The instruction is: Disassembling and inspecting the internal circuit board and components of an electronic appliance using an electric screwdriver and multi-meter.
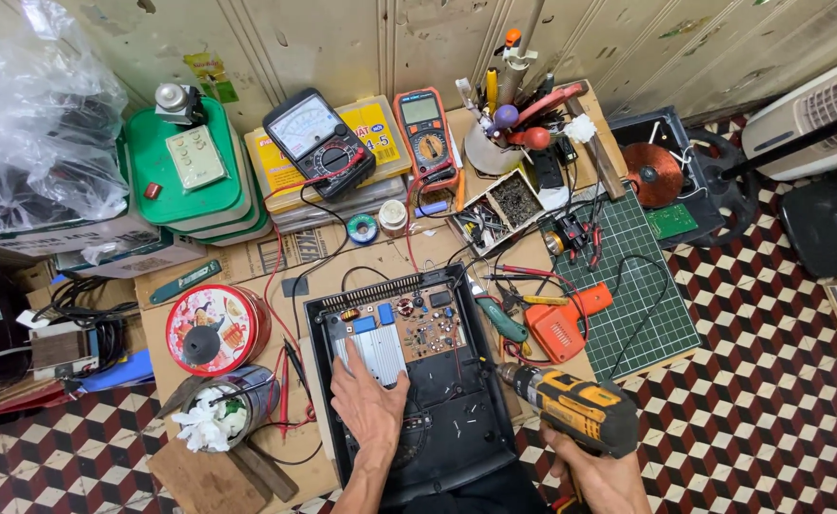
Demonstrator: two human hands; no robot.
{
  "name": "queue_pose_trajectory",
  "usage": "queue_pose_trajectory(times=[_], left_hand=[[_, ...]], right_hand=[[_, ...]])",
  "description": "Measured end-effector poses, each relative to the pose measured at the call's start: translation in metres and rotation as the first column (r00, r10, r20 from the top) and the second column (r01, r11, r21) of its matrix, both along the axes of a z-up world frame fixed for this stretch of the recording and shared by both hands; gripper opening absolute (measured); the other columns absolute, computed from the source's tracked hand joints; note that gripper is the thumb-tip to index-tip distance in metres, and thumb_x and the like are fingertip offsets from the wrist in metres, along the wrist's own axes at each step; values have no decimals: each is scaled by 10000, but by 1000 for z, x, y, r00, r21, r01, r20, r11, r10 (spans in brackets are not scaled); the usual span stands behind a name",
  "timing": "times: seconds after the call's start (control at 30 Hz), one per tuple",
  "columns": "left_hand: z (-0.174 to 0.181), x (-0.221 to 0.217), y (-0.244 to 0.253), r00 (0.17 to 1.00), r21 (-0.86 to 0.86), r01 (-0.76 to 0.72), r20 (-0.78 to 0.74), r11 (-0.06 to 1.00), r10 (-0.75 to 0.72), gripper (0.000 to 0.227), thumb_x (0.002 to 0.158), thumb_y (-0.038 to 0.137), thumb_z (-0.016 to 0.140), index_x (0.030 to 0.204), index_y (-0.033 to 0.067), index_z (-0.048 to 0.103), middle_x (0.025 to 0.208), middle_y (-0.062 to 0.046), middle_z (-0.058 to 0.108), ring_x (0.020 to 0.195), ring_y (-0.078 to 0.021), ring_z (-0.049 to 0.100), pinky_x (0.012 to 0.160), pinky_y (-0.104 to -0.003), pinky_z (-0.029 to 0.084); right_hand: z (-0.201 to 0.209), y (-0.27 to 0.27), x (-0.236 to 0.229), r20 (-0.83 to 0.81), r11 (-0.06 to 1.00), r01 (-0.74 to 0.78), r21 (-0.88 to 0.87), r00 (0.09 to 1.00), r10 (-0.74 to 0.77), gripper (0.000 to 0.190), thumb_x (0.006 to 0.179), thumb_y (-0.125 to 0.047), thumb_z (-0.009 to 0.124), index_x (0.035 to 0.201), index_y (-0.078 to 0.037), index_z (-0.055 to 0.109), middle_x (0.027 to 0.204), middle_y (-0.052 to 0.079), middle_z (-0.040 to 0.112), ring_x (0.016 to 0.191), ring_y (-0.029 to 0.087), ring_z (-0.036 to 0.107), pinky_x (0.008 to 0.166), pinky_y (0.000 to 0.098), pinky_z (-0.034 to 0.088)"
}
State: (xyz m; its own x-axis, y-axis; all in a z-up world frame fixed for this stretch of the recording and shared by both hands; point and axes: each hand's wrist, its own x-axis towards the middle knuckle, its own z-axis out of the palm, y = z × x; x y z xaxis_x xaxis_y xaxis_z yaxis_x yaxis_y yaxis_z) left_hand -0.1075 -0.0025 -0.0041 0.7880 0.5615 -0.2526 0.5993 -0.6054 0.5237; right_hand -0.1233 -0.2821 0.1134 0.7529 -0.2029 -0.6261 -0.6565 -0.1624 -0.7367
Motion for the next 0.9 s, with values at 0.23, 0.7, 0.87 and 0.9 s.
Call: queue_pose_trajectory(times=[0.23, 0.7, 0.87, 0.9], left_hand=[[9, -6, -3, 998, 32, -17, -61, 999, 19, 1118, 651, 341, 886, 1554, 117, 266, 1473, -257, 382, 1298, -425, 424, 967, -534, 401], [4, -28, -3, 995, 2, 9, -95, 1000, -9, 1145, 644, 381, 906, 1555, 127, 260, 1500, -206, 385, 1322, -398, 421, 992, -518, 417], [7, -25, -4, 992, -2, 2, -126, 1000, -2, 1154, 628, 372, 910, 1551, 130, 261, 1501, -186, 393, 1321, -387, 427, 1001, -510, 419], [7, -25, -4, 993, 3, 1, -118, 1000, 0, 1149, 630, 371, 907, 1551, 129, 266, 1502, -185, 397, 1320, -386, 430, 1001, -511, 418]], right_hand=[[2, 6, 15, -138, 996, -4, -87, 990, -8, 247, 856, -53, 769, 1094, 6, 740, 782, 116, 761, 535, 179, 629, 474, 324, 511], [-11, 19, 15, -146, 996, 3, -87, 989, -15, 271, 834, -51, 799, 1077, 48, 729, 757, 120, 717, 528, 183, 601, 464, 330, 500], [-1, 24, 21, -167, 995, -19, -102, 986, 2, 236, 832, -68, 784, 1030, 58, 760, 748, 109, 716, 563, 156, 612, 508, 309, 517], [2, 26, 22, -177, 991, -39, -125, 984, 16, 235, 850, -106, 792, 1042, 27, 764, 735, 100, 711, 567, 149, 611, 518, 306, 517]])
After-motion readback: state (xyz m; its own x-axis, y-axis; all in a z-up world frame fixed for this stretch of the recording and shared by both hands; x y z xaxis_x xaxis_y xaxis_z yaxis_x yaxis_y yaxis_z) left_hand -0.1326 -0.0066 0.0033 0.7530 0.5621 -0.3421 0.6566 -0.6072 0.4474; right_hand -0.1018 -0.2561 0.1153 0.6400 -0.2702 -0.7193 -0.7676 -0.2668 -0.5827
